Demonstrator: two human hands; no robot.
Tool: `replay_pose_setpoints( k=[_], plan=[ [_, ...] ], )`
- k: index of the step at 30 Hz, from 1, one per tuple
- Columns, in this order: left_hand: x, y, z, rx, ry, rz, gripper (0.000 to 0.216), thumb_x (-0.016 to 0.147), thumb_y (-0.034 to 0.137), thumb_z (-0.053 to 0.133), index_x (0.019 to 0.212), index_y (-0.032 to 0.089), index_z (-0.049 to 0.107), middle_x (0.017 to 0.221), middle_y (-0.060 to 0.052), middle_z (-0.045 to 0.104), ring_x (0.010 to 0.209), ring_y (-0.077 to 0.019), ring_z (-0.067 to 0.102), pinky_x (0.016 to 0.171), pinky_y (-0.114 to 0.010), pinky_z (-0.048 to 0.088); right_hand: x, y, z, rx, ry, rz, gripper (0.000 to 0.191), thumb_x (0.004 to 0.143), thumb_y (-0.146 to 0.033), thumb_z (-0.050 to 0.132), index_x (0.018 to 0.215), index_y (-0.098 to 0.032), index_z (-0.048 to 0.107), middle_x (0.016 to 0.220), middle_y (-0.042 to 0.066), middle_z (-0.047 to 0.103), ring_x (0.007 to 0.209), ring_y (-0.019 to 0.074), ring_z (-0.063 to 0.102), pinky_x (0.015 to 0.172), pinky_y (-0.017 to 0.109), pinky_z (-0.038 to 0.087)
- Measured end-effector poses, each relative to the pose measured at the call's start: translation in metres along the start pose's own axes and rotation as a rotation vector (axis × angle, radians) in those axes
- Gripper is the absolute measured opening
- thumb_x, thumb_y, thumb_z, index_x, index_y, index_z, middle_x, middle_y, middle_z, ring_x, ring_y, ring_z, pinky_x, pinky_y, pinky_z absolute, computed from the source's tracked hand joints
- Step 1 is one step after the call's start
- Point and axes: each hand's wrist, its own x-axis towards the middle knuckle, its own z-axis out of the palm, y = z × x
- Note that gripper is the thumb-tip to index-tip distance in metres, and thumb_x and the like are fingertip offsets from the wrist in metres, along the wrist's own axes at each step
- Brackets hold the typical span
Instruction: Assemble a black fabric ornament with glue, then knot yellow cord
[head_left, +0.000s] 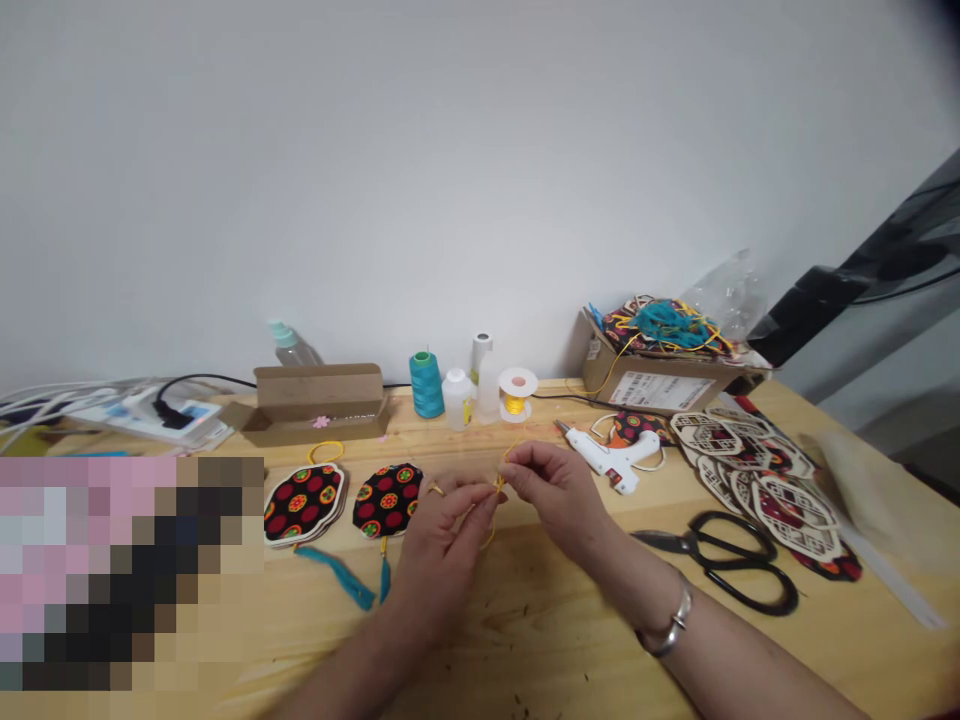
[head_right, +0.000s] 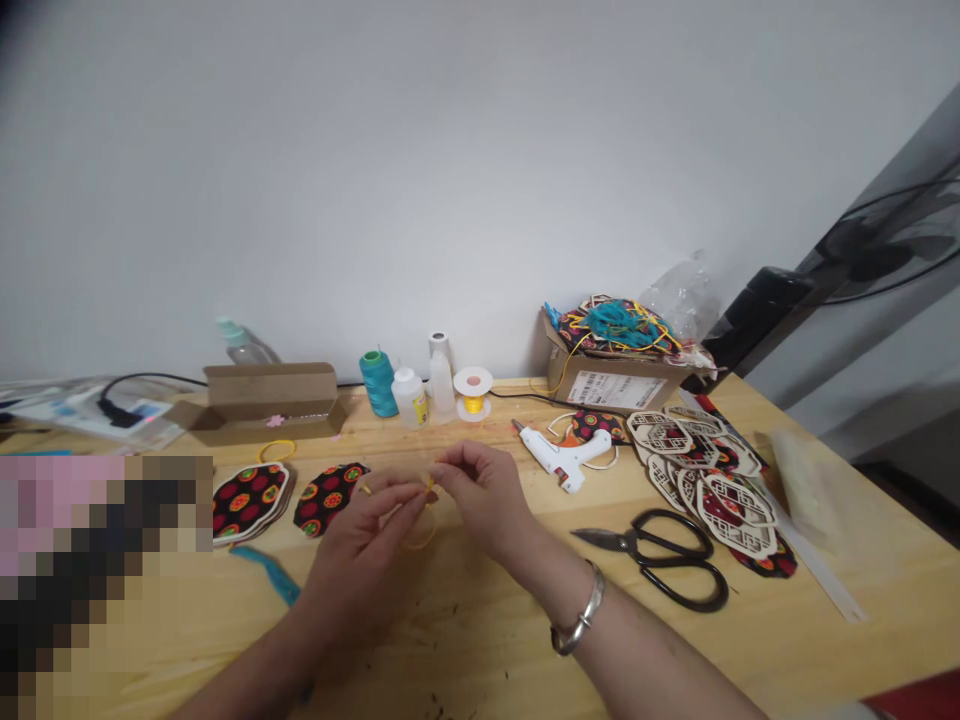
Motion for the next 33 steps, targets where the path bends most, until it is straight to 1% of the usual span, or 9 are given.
replay_pose_setpoints(
  k=[3,5,8,9,11,14,20,29,33],
  plan=[
    [0.000,-0.002,0.000,-0.011,0.059,0.078,0.020,0.082,0.027,0.049,0.078,0.020,0.068,0.113,-0.007,0.055,0.109,-0.0218,0.047,0.091,-0.035,0.036,-0.001,0.002,0.001,-0.005,-0.006,-0.023,0.012,0.067,-0.026,0.061,0.061,-0.016,0.057,0.056,-0.003,0.050,0.054,0.0091,0.041,0.053,0.023,0.035],
    [0.000,-0.001,0.000,-0.047,0.030,0.032,0.021,0.083,0.026,0.047,0.077,0.019,0.066,0.100,-0.007,0.060,0.097,-0.0199,0.053,0.082,-0.032,0.041,-0.001,0.002,0.001,0.001,-0.012,-0.040,0.011,0.068,-0.025,0.062,0.062,-0.016,0.058,0.059,-0.002,0.053,0.057,0.0102,0.044,0.056,0.024,0.037],
    [-0.002,0.003,0.001,-0.148,-0.058,-0.133,0.023,0.084,0.029,0.044,0.091,0.019,0.063,0.070,-0.002,0.061,0.063,-0.0146,0.054,0.057,-0.025,0.042,-0.001,0.000,0.001,0.045,-0.038,-0.035,0.011,0.068,-0.024,0.062,0.061,-0.017,0.057,0.061,-0.001,0.055,0.060,0.0118,0.050,0.060,0.025,0.040],
    [-0.002,0.004,0.001,-0.191,-0.073,-0.170,0.024,0.084,0.031,0.045,0.096,0.019,0.062,0.068,-0.001,0.061,0.058,-0.0137,0.053,0.053,-0.024,0.040,-0.001,-0.001,0.002,0.056,-0.044,-0.032,0.012,0.068,-0.024,0.062,0.060,-0.017,0.057,0.060,-0.002,0.055,0.060,0.0119,0.050,0.060,0.025,0.040],
    [-0.001,0.007,0.001,-0.264,-0.087,-0.199,0.025,0.081,0.032,0.050,0.099,0.019,0.062,0.074,-0.002,0.065,0.062,-0.0138,0.055,0.055,-0.023,0.041,-0.001,-0.001,0.002,0.039,-0.038,-0.039,0.013,0.069,-0.024,0.062,0.059,-0.017,0.056,0.059,-0.002,0.054,0.059,0.0117,0.050,0.059,0.025,0.040],
    [0.001,0.009,-0.001,-0.266,-0.064,-0.218,0.020,0.077,0.031,0.055,0.089,0.019,0.066,0.076,-0.001,0.067,0.069,-0.0144,0.057,0.060,-0.022,0.041,-0.003,0.002,0.003,-0.027,-0.009,-0.052,0.012,0.068,-0.024,0.062,0.060,-0.017,0.058,0.061,-0.001,0.054,0.060,0.0115,0.048,0.058,0.025,0.039],
    [0.001,0.011,-0.003,-0.147,-0.010,-0.248,0.023,0.077,0.034,0.054,0.069,0.019,0.069,0.061,0.000,0.064,0.054,-0.0127,0.051,0.050,-0.021,0.036,-0.004,0.006,0.004,-0.067,0.002,-0.053,0.011,0.069,-0.023,0.061,0.061,-0.016,0.058,0.062,-0.001,0.054,0.059,0.0114,0.047,0.056,0.025,0.038],
    [0.002,0.012,-0.005,-0.124,-0.034,-0.229,0.025,0.075,0.035,0.053,0.062,0.019,0.067,0.060,0.000,0.062,0.060,-0.0148,0.052,0.057,-0.023,0.037,-0.005,0.007,0.004,0.002,-0.027,-0.040,0.009,0.069,-0.022,0.061,0.061,-0.017,0.060,0.062,-0.001,0.057,0.061,0.0120,0.050,0.059,0.025,0.039],
    [0.002,0.013,-0.006,-0.147,-0.021,-0.285,0.026,0.074,0.037,0.054,0.057,0.018,0.061,0.054,0.002,0.053,0.053,-0.0127,0.045,0.051,-0.022,0.032,-0.003,0.005,0.003,0.079,-0.067,0.028,0.015,0.070,-0.027,0.062,0.060,-0.015,0.061,0.058,-0.001,0.055,0.057,0.0103,0.046,0.056,0.024,0.037]
  ],
)
